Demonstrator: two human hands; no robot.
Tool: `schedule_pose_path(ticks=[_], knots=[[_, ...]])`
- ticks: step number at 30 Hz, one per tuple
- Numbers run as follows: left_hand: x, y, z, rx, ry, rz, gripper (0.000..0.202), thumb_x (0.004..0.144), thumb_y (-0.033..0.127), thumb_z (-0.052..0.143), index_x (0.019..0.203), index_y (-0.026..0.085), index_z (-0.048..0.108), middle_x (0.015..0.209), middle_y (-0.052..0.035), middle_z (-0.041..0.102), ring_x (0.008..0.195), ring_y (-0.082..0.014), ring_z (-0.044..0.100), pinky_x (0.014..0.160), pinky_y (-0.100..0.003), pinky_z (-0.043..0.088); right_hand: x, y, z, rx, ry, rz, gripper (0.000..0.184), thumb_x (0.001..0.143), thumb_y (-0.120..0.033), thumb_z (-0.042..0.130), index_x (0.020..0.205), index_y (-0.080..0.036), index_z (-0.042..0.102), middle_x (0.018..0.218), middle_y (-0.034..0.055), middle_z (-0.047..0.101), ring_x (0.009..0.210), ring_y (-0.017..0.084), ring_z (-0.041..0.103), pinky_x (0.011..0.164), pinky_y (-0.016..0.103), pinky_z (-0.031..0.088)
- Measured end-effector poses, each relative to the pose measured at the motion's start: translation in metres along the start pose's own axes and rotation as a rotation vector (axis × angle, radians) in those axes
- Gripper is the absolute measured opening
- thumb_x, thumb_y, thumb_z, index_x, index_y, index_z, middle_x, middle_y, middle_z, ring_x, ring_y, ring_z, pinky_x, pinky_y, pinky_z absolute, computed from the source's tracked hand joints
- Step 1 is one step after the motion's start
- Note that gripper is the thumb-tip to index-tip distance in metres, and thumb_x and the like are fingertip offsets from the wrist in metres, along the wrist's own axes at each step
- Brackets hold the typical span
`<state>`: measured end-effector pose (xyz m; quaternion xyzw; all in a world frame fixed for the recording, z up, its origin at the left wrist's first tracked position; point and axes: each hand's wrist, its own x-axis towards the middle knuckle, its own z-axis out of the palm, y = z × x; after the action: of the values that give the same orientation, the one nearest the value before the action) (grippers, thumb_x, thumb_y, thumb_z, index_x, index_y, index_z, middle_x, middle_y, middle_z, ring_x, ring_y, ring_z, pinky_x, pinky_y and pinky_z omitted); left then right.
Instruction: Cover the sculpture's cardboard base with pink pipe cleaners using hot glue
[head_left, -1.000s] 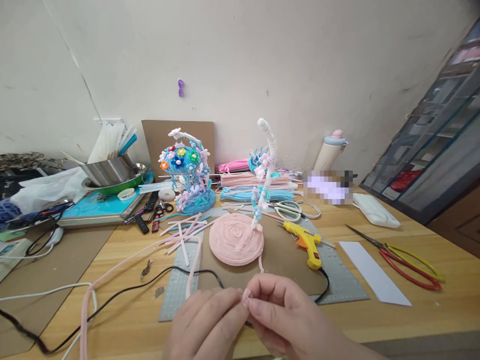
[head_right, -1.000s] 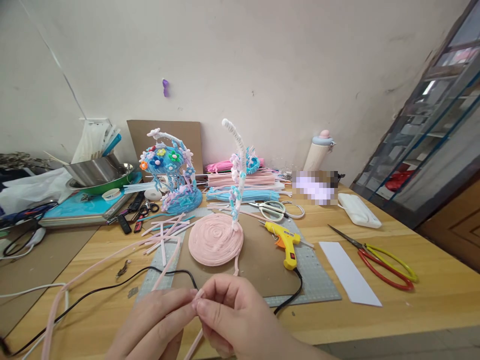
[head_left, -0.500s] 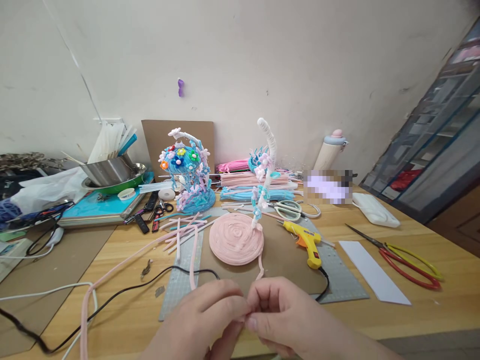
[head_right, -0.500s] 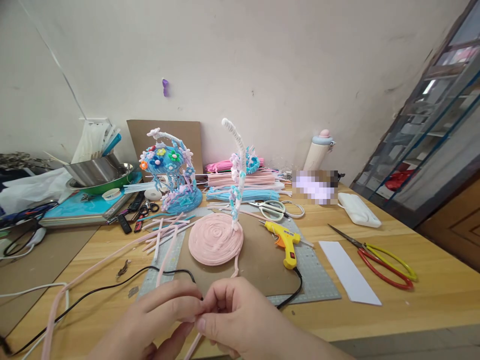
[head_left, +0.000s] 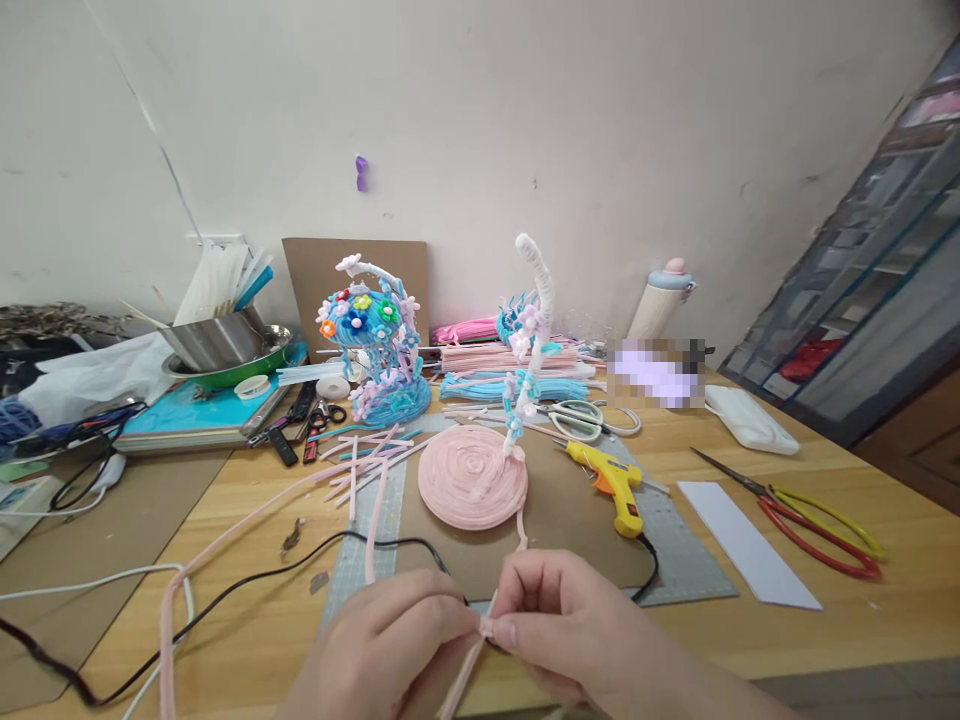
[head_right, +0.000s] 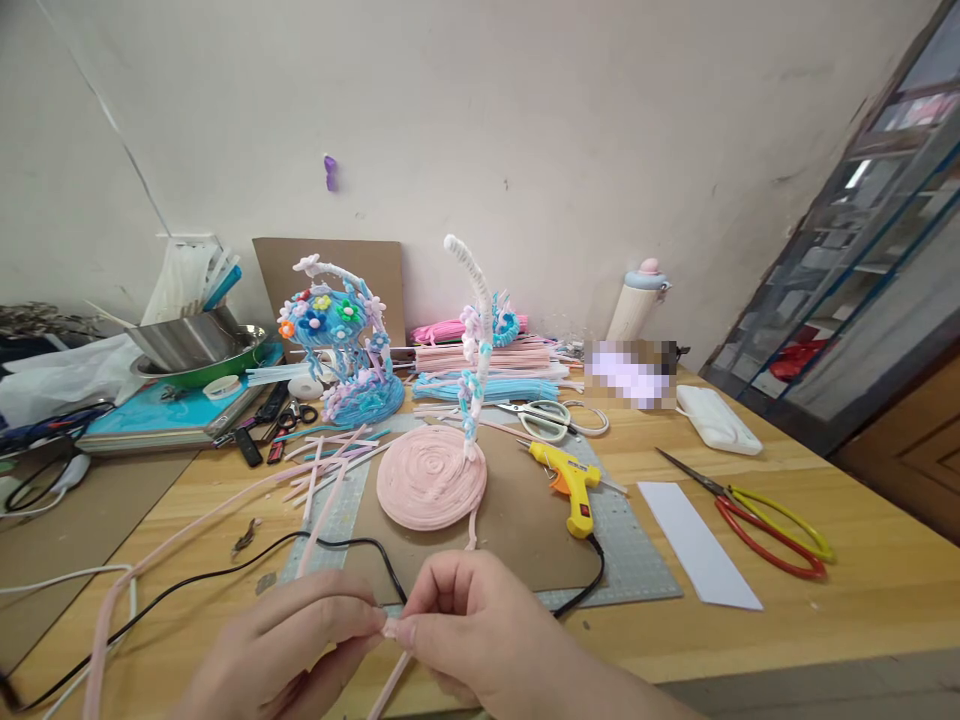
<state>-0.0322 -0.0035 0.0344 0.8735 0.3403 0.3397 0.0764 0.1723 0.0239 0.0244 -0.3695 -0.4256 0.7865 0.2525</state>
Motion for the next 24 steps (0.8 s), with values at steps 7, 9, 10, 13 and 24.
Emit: schedule_pose_path(ticks=[7, 9, 10, 13, 24], knots=[[-0.001, 0.008, 0.004, 0.253, 0.060, 0.091, 0.024, 0.105, 0.016, 0.039, 0.100, 0.021, 0.062, 0.081, 0.0006, 0.074, 0.067, -0.0131, 0.069, 0.063, -0.022, 0.055, -0.004, -0.003, 0.003, 0.088, -0.035, 0.177, 0.020, 0.062, -0.029, 0.068, 0.073, -0.021, 0.053, 0.053, -0.0090, 0.057, 0.038, 0.002, 0.038, 0.036, 0.016, 0.019], [0.000, 0.009, 0.006, 0.337, 0.057, 0.145, 0.028, 0.104, 0.013, 0.036, 0.101, 0.020, 0.062, 0.080, 0.0004, 0.074, 0.068, -0.0136, 0.070, 0.064, -0.024, 0.054, -0.001, -0.003, 0.000, 0.159, -0.090, 0.237, 0.019, 0.058, -0.028, 0.064, 0.072, -0.021, 0.053, 0.051, -0.0091, 0.055, 0.036, 0.001, 0.035, 0.034, 0.017, 0.014], [0.000, 0.009, 0.007, 0.375, 0.053, 0.171, 0.029, 0.104, 0.011, 0.035, 0.101, 0.019, 0.062, 0.080, 0.0001, 0.074, 0.068, -0.0139, 0.069, 0.065, -0.024, 0.054, 0.001, -0.002, -0.001, 0.169, -0.140, 0.277, 0.017, 0.057, -0.028, 0.061, 0.070, -0.021, 0.053, 0.048, -0.0092, 0.053, 0.034, 0.001, 0.032, 0.033, 0.018, 0.011], [0.000, 0.006, 0.012, 0.443, 0.051, 0.242, 0.030, 0.103, 0.010, 0.036, 0.093, 0.018, 0.062, 0.074, -0.0001, 0.071, 0.064, -0.0141, 0.066, 0.062, -0.026, 0.050, 0.009, 0.004, -0.005, 0.114, -0.258, 0.351, 0.013, 0.053, -0.031, 0.051, 0.062, -0.021, 0.051, 0.043, -0.0098, 0.042, 0.031, 0.002, 0.022, 0.032, 0.022, 0.005], [0.000, 0.000, 0.034, 0.227, 0.077, 0.148, 0.028, 0.087, 0.004, 0.039, 0.065, 0.022, 0.040, 0.057, 0.0068, 0.052, 0.048, -0.0087, 0.042, 0.049, -0.027, 0.029, -0.001, 0.015, -0.006, -0.992, -0.080, -0.679, 0.032, 0.083, -0.013, 0.059, 0.057, -0.022, 0.040, 0.055, -0.0059, 0.036, 0.053, 0.013, 0.021, 0.049, 0.030, 0.012]])
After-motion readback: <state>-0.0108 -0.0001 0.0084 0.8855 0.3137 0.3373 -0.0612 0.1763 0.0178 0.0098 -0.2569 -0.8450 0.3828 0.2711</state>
